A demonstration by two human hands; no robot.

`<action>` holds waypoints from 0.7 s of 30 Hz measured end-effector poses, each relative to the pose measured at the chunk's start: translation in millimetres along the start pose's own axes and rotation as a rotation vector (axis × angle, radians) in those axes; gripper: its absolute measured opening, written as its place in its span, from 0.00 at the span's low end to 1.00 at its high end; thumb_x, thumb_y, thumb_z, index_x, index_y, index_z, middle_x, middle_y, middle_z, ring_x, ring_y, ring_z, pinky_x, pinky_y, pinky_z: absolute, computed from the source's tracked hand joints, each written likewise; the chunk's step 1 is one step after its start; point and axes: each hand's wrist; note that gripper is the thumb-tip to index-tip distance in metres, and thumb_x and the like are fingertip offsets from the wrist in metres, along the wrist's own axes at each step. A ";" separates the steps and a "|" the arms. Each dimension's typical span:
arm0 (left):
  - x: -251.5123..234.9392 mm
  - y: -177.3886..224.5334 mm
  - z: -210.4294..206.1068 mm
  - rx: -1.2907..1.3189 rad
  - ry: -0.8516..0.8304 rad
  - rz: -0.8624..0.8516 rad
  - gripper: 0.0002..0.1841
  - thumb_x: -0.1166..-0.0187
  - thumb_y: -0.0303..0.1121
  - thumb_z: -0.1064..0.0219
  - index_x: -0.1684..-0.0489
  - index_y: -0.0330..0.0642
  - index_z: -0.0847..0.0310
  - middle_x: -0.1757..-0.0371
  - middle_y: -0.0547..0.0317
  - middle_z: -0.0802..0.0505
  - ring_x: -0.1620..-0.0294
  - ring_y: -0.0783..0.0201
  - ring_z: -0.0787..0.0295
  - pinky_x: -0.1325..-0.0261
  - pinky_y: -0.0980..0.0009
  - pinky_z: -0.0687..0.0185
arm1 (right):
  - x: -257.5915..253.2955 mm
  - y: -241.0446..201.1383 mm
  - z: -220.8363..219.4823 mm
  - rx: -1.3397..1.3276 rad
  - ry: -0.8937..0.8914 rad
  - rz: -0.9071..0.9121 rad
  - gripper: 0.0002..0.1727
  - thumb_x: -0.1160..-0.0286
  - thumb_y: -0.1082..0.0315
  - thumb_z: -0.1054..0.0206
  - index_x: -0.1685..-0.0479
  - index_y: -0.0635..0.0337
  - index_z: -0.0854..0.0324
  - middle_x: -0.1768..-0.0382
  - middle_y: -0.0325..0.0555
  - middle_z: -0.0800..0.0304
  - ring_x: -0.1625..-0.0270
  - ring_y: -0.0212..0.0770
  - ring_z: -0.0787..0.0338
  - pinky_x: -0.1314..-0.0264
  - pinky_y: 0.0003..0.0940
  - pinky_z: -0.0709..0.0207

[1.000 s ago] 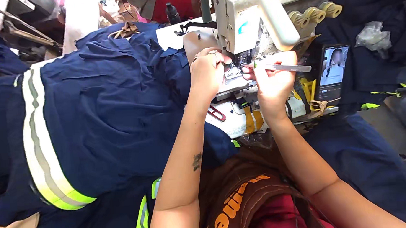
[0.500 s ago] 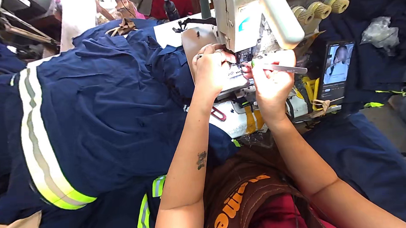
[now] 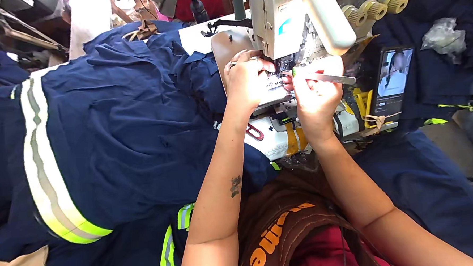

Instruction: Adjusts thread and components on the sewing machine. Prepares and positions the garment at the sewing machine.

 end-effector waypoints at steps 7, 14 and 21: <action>0.1 -1.0 -0.1 0.028 0.018 -0.009 0.10 0.26 0.25 0.32 0.56 0.45 0.04 0.35 0.53 0.08 0.17 0.50 0.26 0.12 0.41 0.50 | -0.1 1.6 -0.9 0.038 -0.005 0.009 0.07 0.28 0.81 0.31 0.55 0.71 0.21 0.63 0.49 0.08 0.61 0.40 0.03 0.56 0.35 0.05; -0.7 -3.6 -2.5 0.062 0.064 -0.024 0.10 0.27 0.29 0.29 0.53 0.49 0.05 0.37 0.57 0.06 0.21 0.55 0.22 0.13 0.44 0.45 | 1.7 2.6 -2.3 0.050 0.004 0.017 0.05 0.27 0.81 0.32 0.56 0.72 0.20 0.63 0.49 0.07 0.62 0.39 0.03 0.56 0.35 0.05; 1.9 3.3 -3.4 0.032 0.098 0.001 0.08 0.28 0.29 0.27 0.56 0.49 0.05 0.38 0.55 0.07 0.23 0.53 0.21 0.16 0.45 0.41 | 3.0 3.4 -3.9 0.078 0.012 0.041 0.08 0.26 0.81 0.31 0.52 0.73 0.22 0.63 0.49 0.07 0.61 0.37 0.03 0.55 0.33 0.06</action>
Point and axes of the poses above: each hand's wrist, its own x-axis away from the middle knuckle, its own z-axis out of the back of the hand, y = z × x
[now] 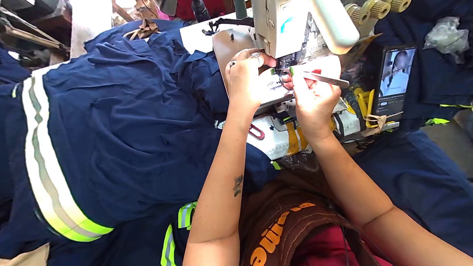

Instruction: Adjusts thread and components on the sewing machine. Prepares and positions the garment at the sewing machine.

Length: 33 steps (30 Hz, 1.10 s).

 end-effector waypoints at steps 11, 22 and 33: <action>3.2 9.4 -1.6 -0.137 0.028 0.036 0.07 0.27 0.33 0.29 0.60 0.47 0.05 0.35 0.51 0.08 0.26 0.49 0.19 0.20 0.41 0.37 | 0.4 1.0 1.1 -0.002 -0.016 -0.009 0.07 0.26 0.80 0.32 0.53 0.71 0.21 0.62 0.48 0.07 0.60 0.37 0.03 0.54 0.34 0.06; 20.0 -46.8 99.4 1.041 0.540 0.517 0.05 0.16 0.25 0.49 0.56 0.46 0.28 0.65 0.61 0.09 0.71 0.70 0.13 0.66 0.76 0.15 | 2.8 3.7 10.6 -0.071 -0.072 0.038 0.09 0.26 0.82 0.33 0.50 0.73 0.23 0.55 0.53 0.08 0.55 0.40 0.04 0.50 0.36 0.06; 112.1 -134.6 196.9 0.683 0.947 0.419 0.09 0.15 0.23 0.45 0.43 0.41 0.31 0.57 0.62 0.11 0.54 0.63 0.08 0.40 0.63 0.11 | 4.6 -2.7 61.2 -0.100 -0.121 0.082 0.13 0.25 0.81 0.33 0.46 0.66 0.27 0.48 0.48 0.10 0.46 0.39 0.06 0.44 0.36 0.08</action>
Point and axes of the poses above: each hand's wrist, its own x-axis away from the middle knuckle, its own z-axis out of the back of the hand, y = z × x
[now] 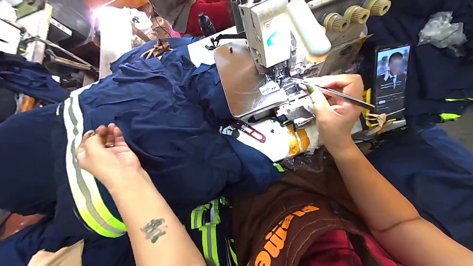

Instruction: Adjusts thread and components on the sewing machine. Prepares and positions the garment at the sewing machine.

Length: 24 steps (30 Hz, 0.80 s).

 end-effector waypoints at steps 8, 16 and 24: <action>111.4 -20.1 -144.2 -0.618 -1.023 -0.425 0.04 0.32 0.30 0.23 0.63 0.42 0.06 0.32 0.44 0.12 0.22 0.47 0.25 0.19 0.47 0.33 | -6.9 -11.5 26.3 -0.033 0.054 0.081 0.09 0.17 0.72 0.34 0.45 0.56 0.26 0.46 0.40 0.10 0.41 0.39 0.08 0.36 0.41 0.11; 109.1 -25.7 -227.7 -0.981 -0.983 -0.254 0.15 0.31 0.41 0.21 0.57 0.39 0.09 0.24 0.46 0.19 0.18 0.45 0.31 0.16 0.44 0.40 | -9.8 -8.2 73.0 0.080 0.095 0.039 0.11 0.04 0.62 0.56 0.49 0.52 0.28 0.63 0.32 0.14 0.57 0.36 0.08 0.43 0.45 0.11; 105.0 -29.1 -242.4 -1.069 -0.870 -0.215 0.19 0.35 0.48 0.19 0.56 0.43 0.09 0.27 0.47 0.17 0.21 0.45 0.27 0.21 0.39 0.37 | 4.8 -8.0 67.4 0.360 -0.021 -0.169 0.14 0.06 0.60 0.50 0.48 0.60 0.23 0.67 0.35 0.20 0.70 0.26 0.20 0.66 0.25 0.22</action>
Point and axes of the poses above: each hand's wrist, its own x-axis away from the middle knuckle, its own z-axis out of the back of the hand, y = z × x
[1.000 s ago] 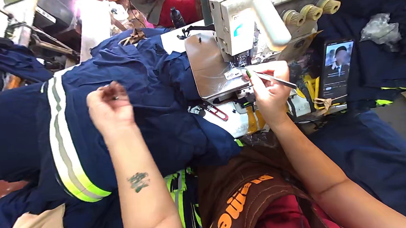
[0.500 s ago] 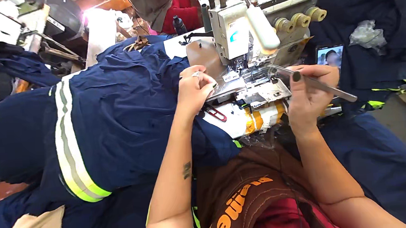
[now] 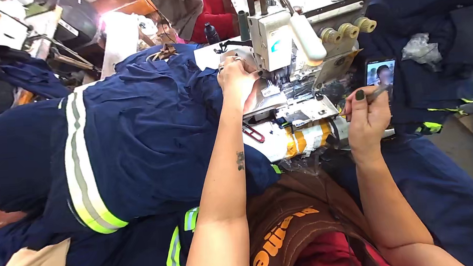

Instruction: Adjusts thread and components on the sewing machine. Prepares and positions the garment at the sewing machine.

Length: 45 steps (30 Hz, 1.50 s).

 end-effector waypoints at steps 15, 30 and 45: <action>0.9 4.0 -3.6 0.029 0.142 0.092 0.16 0.31 0.44 0.22 0.53 0.43 0.09 0.35 0.44 0.15 0.31 0.46 0.20 0.28 0.41 0.32 | -36.3 -4.9 -43.9 0.740 -0.425 -0.095 0.19 0.22 0.66 0.29 0.35 0.63 0.16 0.35 0.63 0.16 0.55 0.67 0.08 0.60 0.66 0.17; 165.3 26.3 -38.4 0.872 -0.103 -0.072 0.15 0.08 0.32 0.45 0.37 0.36 0.15 0.56 0.58 0.02 0.61 0.68 0.05 0.52 0.68 0.09 | -10.5 -38.4 4.7 0.089 -0.402 -0.123 0.08 0.18 0.69 0.34 0.50 0.61 0.13 0.71 0.43 0.14 0.75 0.34 0.20 0.70 0.36 0.22; 35.9 9.9 15.5 -0.102 0.103 0.159 0.20 0.22 0.45 0.29 0.55 0.31 0.13 0.51 0.35 0.08 0.42 0.37 0.11 0.40 0.35 0.22 | 81.3 -81.1 -42.0 -0.015 -0.956 0.378 0.07 0.21 0.70 0.35 0.55 0.55 0.10 0.64 0.44 0.06 0.62 0.43 0.05 0.63 0.45 0.12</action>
Point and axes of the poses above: each hand's wrist, its own x-axis away from the middle knuckle, its own z-axis out of the back of the hand, y = z × x
